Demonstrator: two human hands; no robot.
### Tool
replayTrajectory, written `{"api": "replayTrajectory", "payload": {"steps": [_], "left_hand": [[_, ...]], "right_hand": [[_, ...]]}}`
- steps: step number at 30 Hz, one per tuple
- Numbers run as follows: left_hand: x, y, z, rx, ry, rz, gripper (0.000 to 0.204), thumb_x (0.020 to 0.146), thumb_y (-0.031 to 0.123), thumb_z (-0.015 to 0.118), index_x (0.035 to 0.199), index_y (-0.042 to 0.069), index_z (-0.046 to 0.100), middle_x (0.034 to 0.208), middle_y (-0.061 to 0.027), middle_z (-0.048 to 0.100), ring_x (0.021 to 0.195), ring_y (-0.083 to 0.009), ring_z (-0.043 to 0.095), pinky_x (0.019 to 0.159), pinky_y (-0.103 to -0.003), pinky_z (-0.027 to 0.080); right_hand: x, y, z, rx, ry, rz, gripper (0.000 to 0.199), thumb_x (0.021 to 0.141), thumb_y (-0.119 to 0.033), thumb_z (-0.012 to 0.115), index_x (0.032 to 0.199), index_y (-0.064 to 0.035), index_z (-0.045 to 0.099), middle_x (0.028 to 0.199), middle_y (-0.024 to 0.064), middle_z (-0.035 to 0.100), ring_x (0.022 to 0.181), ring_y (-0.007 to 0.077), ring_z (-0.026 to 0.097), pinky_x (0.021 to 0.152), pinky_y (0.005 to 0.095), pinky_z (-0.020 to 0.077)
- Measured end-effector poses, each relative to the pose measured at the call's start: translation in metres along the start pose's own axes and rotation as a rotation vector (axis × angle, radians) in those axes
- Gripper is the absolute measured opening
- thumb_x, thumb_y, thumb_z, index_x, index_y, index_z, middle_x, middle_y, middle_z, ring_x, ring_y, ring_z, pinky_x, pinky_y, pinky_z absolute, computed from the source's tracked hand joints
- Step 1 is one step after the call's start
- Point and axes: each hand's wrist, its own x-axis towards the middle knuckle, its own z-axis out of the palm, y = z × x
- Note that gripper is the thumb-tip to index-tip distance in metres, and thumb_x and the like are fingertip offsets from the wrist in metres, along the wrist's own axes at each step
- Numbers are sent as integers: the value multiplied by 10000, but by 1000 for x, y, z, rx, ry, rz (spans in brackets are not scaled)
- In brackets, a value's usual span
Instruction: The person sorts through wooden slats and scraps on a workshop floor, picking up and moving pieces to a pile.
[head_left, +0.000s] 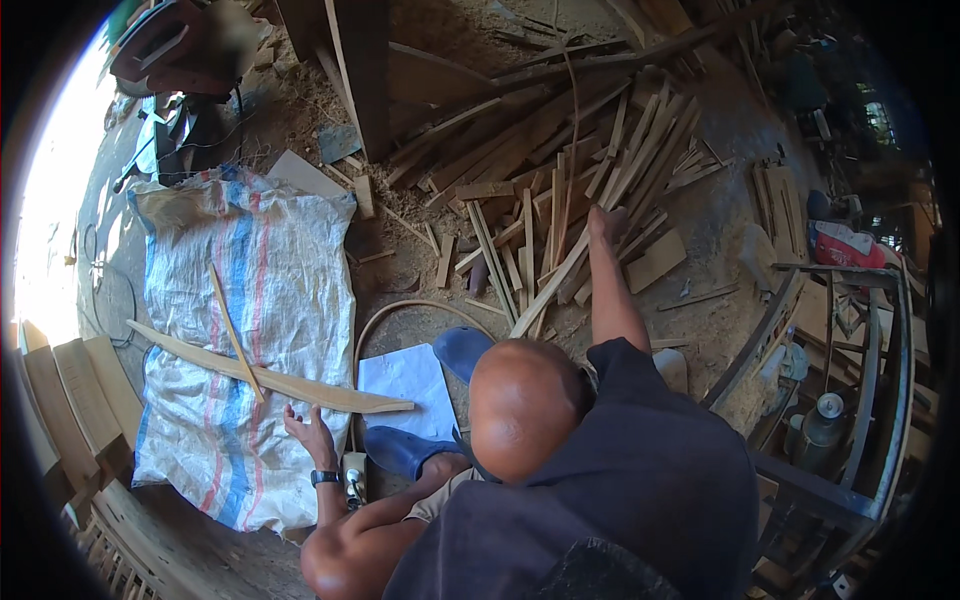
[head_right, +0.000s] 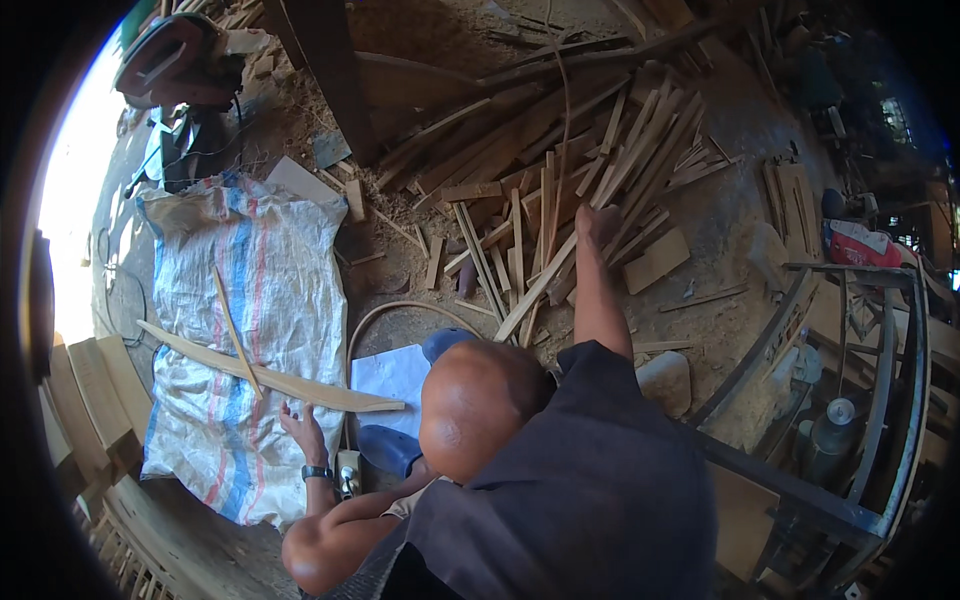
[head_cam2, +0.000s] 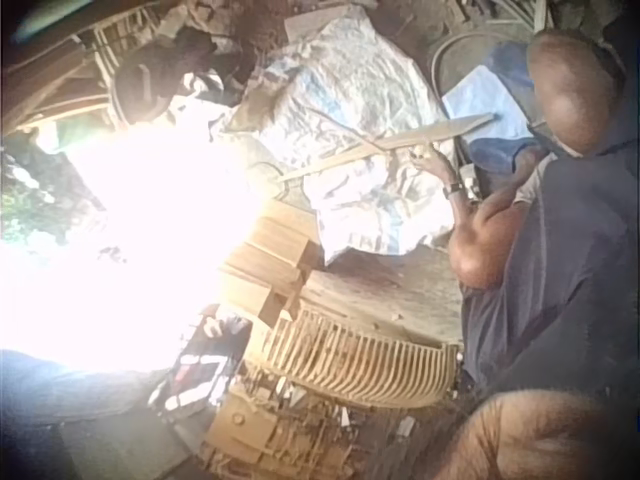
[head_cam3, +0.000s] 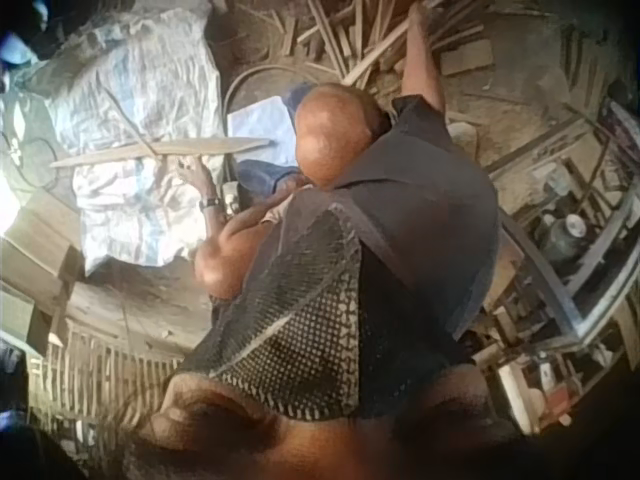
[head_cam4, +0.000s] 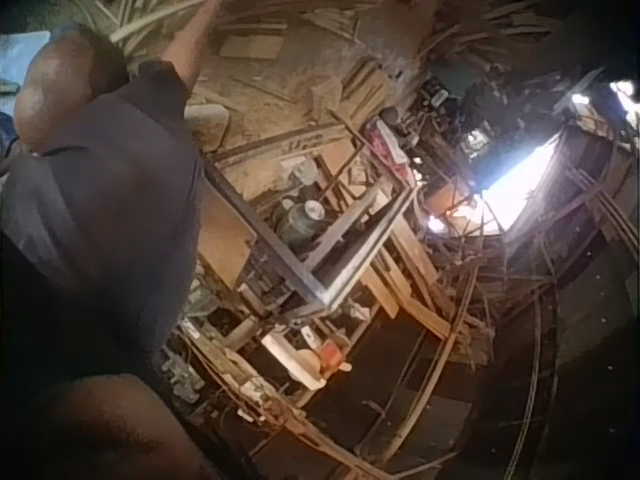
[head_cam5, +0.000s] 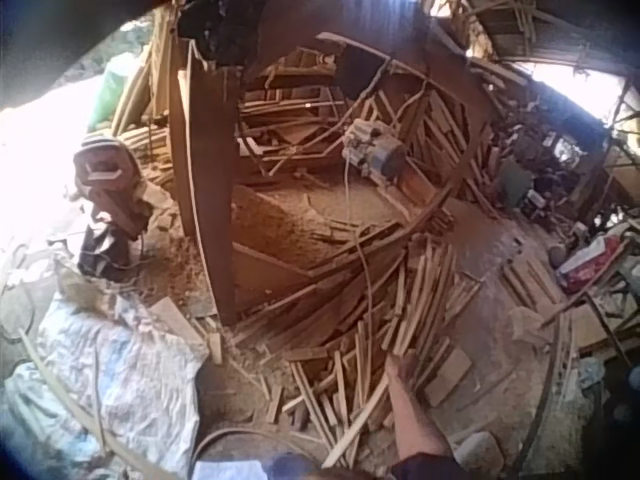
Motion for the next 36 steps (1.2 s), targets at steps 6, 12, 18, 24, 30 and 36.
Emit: {"api": "replayTrajectory", "payload": {"steps": [6, 12, 18, 24, 30, 36], "left_hand": [[-10, -16, 3, -37, 8, -30, 677, 858, 198, 649, 1413, -30, 337, 1396, -229, 324, 1200, -345, 410, 1040, -435, 349], [-14, 8, 4, -42, -73, -66, 687, 870, 209, 649, 1426, -25, 320, 1404, -227, 315, 1277, -339, 377, 1057, -422, 352], [-13, -1, 21, -47, -77, 14, 666, 864, 168, 648, 1414, -30, 329, 1366, -214, 341, 1166, -326, 429, 1012, -421, 374], [-12, 5, 12, -89, -59, -8, 656, 867, 161, 645, 1413, -29, 334, 1371, -212, 342, 1160, -324, 432, 1007, -421, 378], [2, -5, -12, -85, 34, 59, 644, 864, 163, 646, 1405, -25, 351, 1365, -204, 363, 1165, -315, 431, 1007, -420, 375], [-6, 1, 3, -141, -3, 55, 615, 866, 148, 629, 1394, -26, 367, 1355, -194, 389, 1177, -296, 435, 1005, -406, 375]], "right_hand": [[12, 35, -8, -13, -97, 187, 1450, 545, -555, 884, 1501, 63, -14, 1549, 328, 92, 1451, 442, 137, 1188, 487, 196], [41, 73, -23, 65, -154, 312, 1472, 555, -534, 877, 1477, 113, -71, 1508, 341, 223, 1395, 459, 286, 1138, 507, 299], [70, 119, -29, 0, -262, 223, 1431, 564, -497, 888, 1461, 146, -24, 1435, 330, 378, 1314, 403, 441, 1058, 426, 420], [52, 107, -17, 323, -291, 288, 1078, 568, -394, 924, 1355, 126, 403, 1338, 237, 525, 1224, 288, 528, 1018, 368, 432], [-6, 96, 31, 338, -160, 198, 857, 561, -376, 935, 1165, 120, 585, 1130, 217, 644, 1006, 300, 632, 875, 391, 509], [29, 116, -6, 572, -188, 155, 473, 603, -165, 815, 1002, 39, 663, 915, 138, 673, 793, 289, 649, 717, 400, 531]]}}
